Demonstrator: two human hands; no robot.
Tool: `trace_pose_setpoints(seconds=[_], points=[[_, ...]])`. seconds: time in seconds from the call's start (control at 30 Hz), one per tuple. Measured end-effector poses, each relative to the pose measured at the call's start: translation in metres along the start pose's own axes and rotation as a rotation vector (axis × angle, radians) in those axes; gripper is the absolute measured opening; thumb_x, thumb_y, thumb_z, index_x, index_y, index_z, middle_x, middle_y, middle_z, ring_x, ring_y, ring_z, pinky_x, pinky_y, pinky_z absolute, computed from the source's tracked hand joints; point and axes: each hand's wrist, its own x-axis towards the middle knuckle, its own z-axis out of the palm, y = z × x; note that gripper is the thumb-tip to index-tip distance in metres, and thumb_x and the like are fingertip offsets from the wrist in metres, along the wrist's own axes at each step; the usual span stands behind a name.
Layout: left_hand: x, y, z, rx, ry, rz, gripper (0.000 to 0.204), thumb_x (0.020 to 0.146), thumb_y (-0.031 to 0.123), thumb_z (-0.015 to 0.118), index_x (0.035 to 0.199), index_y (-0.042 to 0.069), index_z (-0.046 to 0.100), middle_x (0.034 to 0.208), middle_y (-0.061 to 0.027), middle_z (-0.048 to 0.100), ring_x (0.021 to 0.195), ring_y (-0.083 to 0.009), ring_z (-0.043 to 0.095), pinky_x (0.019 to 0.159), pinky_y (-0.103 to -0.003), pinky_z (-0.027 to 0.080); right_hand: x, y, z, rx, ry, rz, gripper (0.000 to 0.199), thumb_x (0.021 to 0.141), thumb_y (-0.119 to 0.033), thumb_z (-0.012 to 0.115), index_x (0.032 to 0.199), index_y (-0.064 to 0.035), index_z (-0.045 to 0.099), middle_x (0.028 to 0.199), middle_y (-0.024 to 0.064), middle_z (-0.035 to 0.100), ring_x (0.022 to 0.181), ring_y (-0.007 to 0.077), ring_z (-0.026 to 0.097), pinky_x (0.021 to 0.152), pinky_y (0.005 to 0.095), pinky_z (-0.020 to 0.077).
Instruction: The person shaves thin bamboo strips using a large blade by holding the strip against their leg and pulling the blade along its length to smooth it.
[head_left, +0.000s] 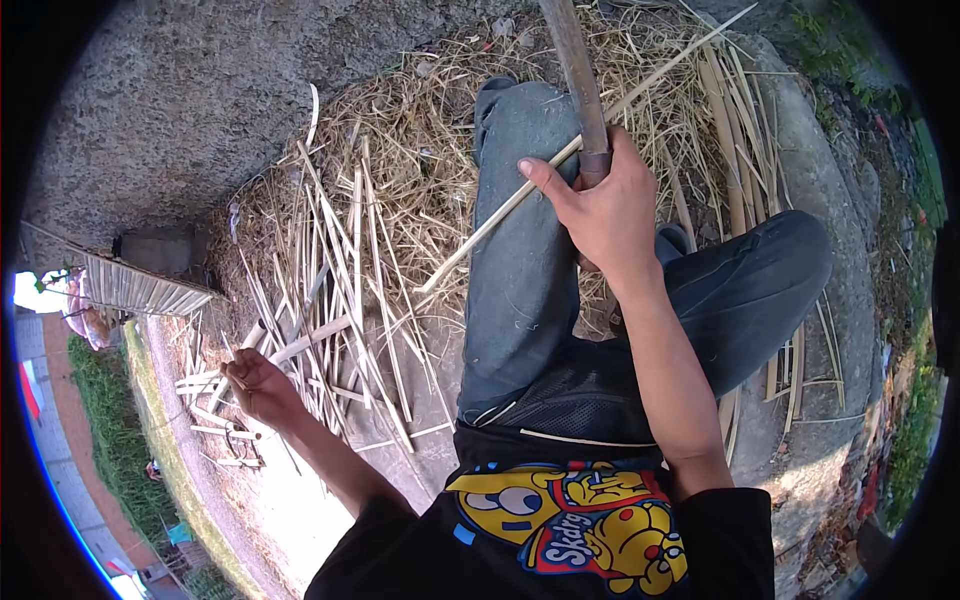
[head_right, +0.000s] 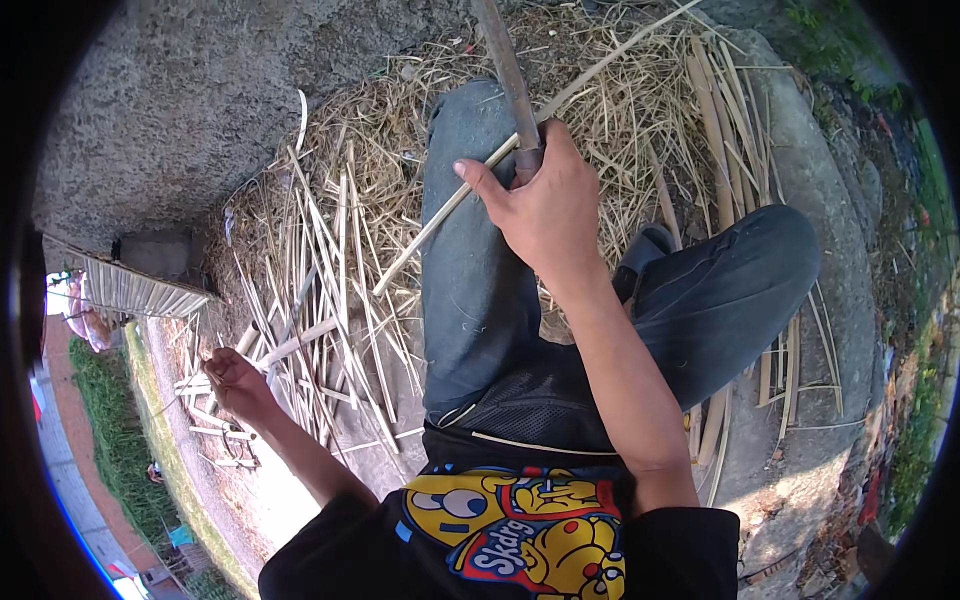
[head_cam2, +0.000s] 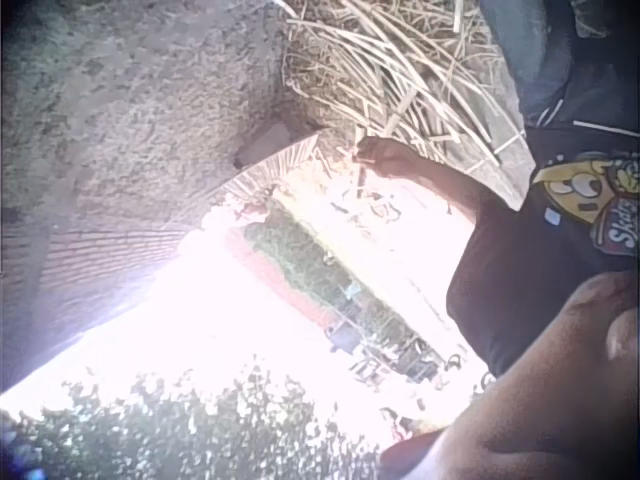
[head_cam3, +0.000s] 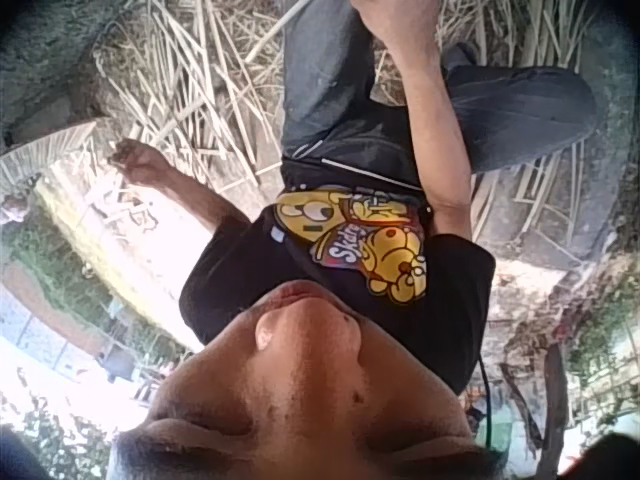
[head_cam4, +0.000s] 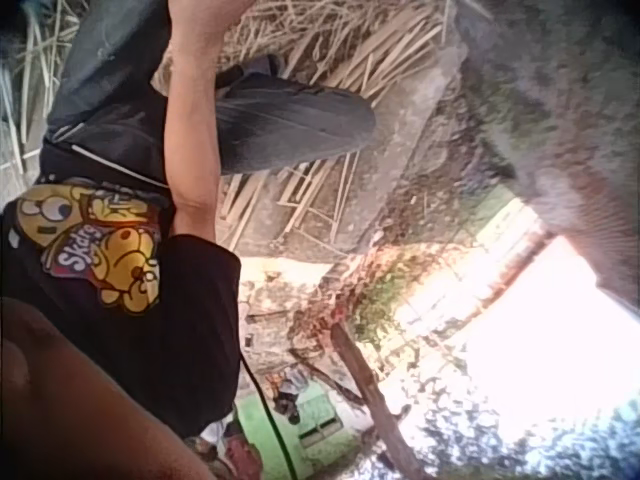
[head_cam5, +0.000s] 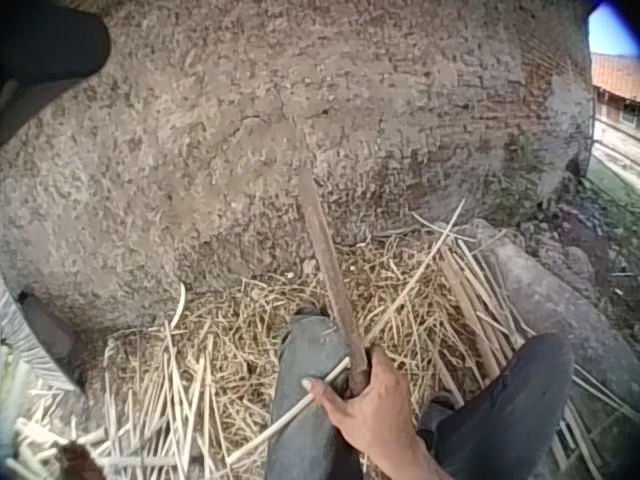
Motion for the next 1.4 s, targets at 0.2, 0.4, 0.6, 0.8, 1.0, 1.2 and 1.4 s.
trace_pose_setpoints(seconds=[0.2,0.4,0.6,0.8,1.0,1.2,1.4], points=[[-0.022,0.040,-0.051,2.521,0.041,-0.132,0.066,0.099,0.050,0.060,0.130,-0.008,0.061,0.106,-0.0331,0.068,0.091,-0.0342,0.070,0.082,-0.046,0.051,-0.001,-0.010,-0.005,-0.025,-0.051,0.091,0.068,0.069,-0.058,0.090,0.087,-0.0006,0.057,0.059,0.0062,0.052,0.054,0.0220,0.056,0.055,0.0382,0.0475],[-0.083,-0.105,0.178,1.260,-0.574,-0.219,0.041,0.105,0.030,0.058,0.124,-0.006,0.067,0.102,-0.0159,0.076,0.088,-0.0216,0.074,0.079,-0.035,0.057,-0.002,-0.023,0.012,-0.057,-0.111,-0.080,0.066,0.069,-0.053,0.091,0.083,-0.0025,0.052,0.055,0.0045,0.053,0.049,0.0198,0.058,0.051,0.0357,0.0480],[-0.073,-0.154,0.259,1.436,-1.096,-0.145,0.033,0.098,0.025,0.070,0.114,-0.004,0.069,0.080,-0.0083,0.074,0.062,-0.0146,0.063,0.056,-0.030,0.049,-0.005,-0.006,-0.001,0.089,-0.105,-0.074,0.063,0.071,-0.048,0.092,0.089,-0.0001,0.056,0.057,0.0018,0.056,0.052,0.0107,0.057,0.054,0.0286,0.0474],[-0.044,-0.166,0.216,0.774,-0.290,0.006,0.020,0.101,0.020,0.067,0.098,0.000,0.069,0.082,-0.0091,0.074,0.066,-0.0095,0.064,0.055,-0.024,0.048,-0.030,-0.046,-0.024,0.587,-0.130,0.067,0.046,0.081,-0.019,0.089,0.105,-0.0008,0.054,0.070,0.0006,0.063,0.055,0.0038,0.057,0.052,0.0200,0.0445],[-0.076,-0.164,0.255,0.268,-0.317,-0.327,0.017,0.094,0.012,0.074,0.102,-0.002,0.070,0.099,-0.0210,0.074,0.092,-0.0281,0.076,0.063,-0.028,0.065,-0.033,-0.050,-0.024,0.545,-0.146,-0.079,0.054,0.082,-0.016,0.087,0.125,0.0022,0.060,0.072,-0.0010,0.063,0.054,0.0037,0.057,0.053,0.0202,0.0440],[-0.119,-0.183,0.248,0.199,-0.109,-0.504,0.016,0.095,0.011,0.072,0.100,-0.004,0.069,0.097,-0.0190,0.074,0.087,-0.0261,0.076,0.071,-0.030,0.066,-0.034,-0.043,-0.010,0.670,-0.267,0.161,0.039,0.086,-0.013,0.084,0.112,0.0011,0.060,0.077,0.0042,0.067,0.052,0.0060,0.058,0.047,0.0227,0.0457],[-0.119,-0.170,0.238,0.273,-0.291,-0.859,0.021,0.099,0.017,0.069,0.096,-0.004,0.069,0.096,-0.0196,0.074,0.082,-0.0237,0.076,0.066,-0.029,0.062,-0.022,-0.022,-0.015,0.614,-0.261,0.191,0.025,0.088,-0.002,0.077,0.099,-0.0005,0.054,0.085,0.0136,0.073,0.052,0.0087,0.059,0.045,0.0249,0.0489]])
